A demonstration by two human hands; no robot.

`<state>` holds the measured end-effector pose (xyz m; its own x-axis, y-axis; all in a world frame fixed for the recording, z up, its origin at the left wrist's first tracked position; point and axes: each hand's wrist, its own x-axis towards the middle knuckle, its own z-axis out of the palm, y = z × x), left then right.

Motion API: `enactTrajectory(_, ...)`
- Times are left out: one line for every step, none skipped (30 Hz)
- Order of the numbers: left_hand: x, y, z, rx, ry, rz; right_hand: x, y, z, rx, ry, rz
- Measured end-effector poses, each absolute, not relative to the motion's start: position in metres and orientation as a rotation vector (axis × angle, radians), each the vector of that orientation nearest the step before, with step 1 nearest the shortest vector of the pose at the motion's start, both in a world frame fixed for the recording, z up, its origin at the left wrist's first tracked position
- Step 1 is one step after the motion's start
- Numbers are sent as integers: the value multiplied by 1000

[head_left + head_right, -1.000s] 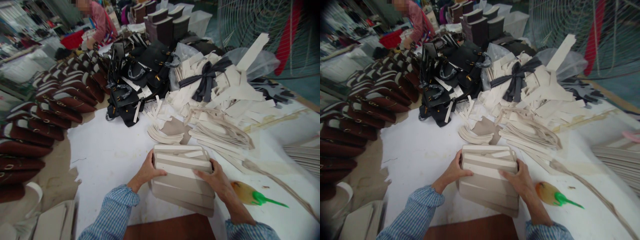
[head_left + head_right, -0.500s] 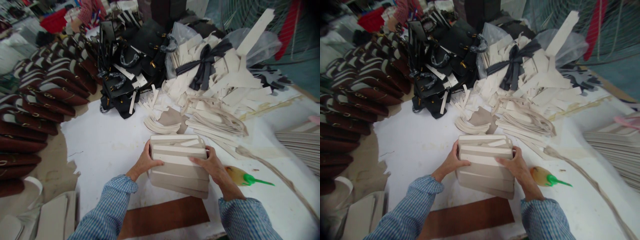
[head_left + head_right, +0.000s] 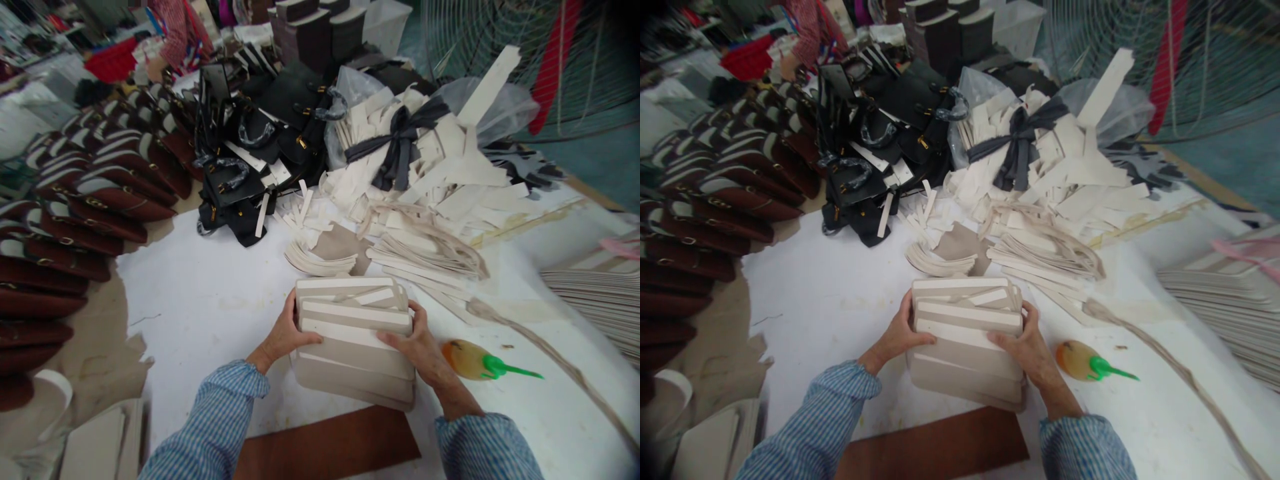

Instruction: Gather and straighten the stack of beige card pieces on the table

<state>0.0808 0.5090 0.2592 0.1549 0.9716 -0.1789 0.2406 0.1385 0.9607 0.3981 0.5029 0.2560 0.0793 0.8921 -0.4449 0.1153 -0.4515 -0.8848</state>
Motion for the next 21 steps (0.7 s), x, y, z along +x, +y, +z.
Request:
enactTrajectory(81, 509, 259, 1328, 1308, 850, 398, 503, 257, -1662, -1011, 1432)
enactTrajectory(81, 508, 258, 1329, 1304, 858, 398, 503, 257, -1652, -1013, 1420)
enactTrajectory(81, 508, 258, 1330, 1300, 865, 397, 503, 258, -1645, -1016, 1404)
enactTrajectory(81, 507, 257, 1331, 1297, 872, 397, 503, 258, -1640, -1020, 1391)
enactTrajectory(80, 507, 255, 1334, 1293, 877, 396, 502, 259, -1635, -1025, 1385)
enactTrajectory(80, 506, 254, 1336, 1289, 882, 396, 501, 258, -1626, -1028, 1382)
enactTrajectory(79, 505, 253, 1340, 1284, 885, 395, 500, 258, -1613, -1029, 1378)
enactTrajectory(78, 504, 251, 1344, 1278, 886, 395, 498, 257, -1596, -1032, 1367)
enactTrajectory(77, 504, 250, 1348, 1274, 883, 395, 496, 255, -1580, -1037, 1350)
enactTrajectory(76, 504, 248, 1353, 1274, 877, 395, 494, 254, -1568, -1049, 1327)
enactTrajectory(75, 504, 248, 1359, 1277, 867, 396, 492, 252, -1558, -1066, 1302)
enactTrajectory(73, 504, 247, 1365, 1282, 851, 396, 489, 250, -1548, -1084, 1283)
enactTrajectory(72, 505, 248, 1374, 1284, 831, 397, 487, 248, -1539, -1100, 1265)
enactTrajectory(70, 507, 249, 1385, 1281, 807, 397, 486, 246, -1527, -1114, 1251)
enactTrajectory(69, 508, 250, 1400, 1273, 781, 397, 484, 245, -1510, -1129, 1240)
enactTrajectory(68, 510, 252, 1417, 1262, 755, 397, 482, 244, -1494, -1142, 1222)
enactTrajectory(66, 512, 254, 1433, 1253, 732, 397, 479, 244, -1484, -1155, 1199)
enactTrajectory(65, 513, 256, 1449, 1248, 710, 397, 476, 244, -1483, -1169, 1172)
enactTrajectory(64, 514, 257, 1462, 1246, 690, 396, 473, 245, -1487, -1186, 1146)
enactTrajectory(63, 514, 258, 1475, 1245, 674, 396, 469, 245, -1490, -1204, 1122)
enactTrajectory(62, 514, 258, 1487, 1244, 663, 395, 465, 246, -1489, -1223, 1092)
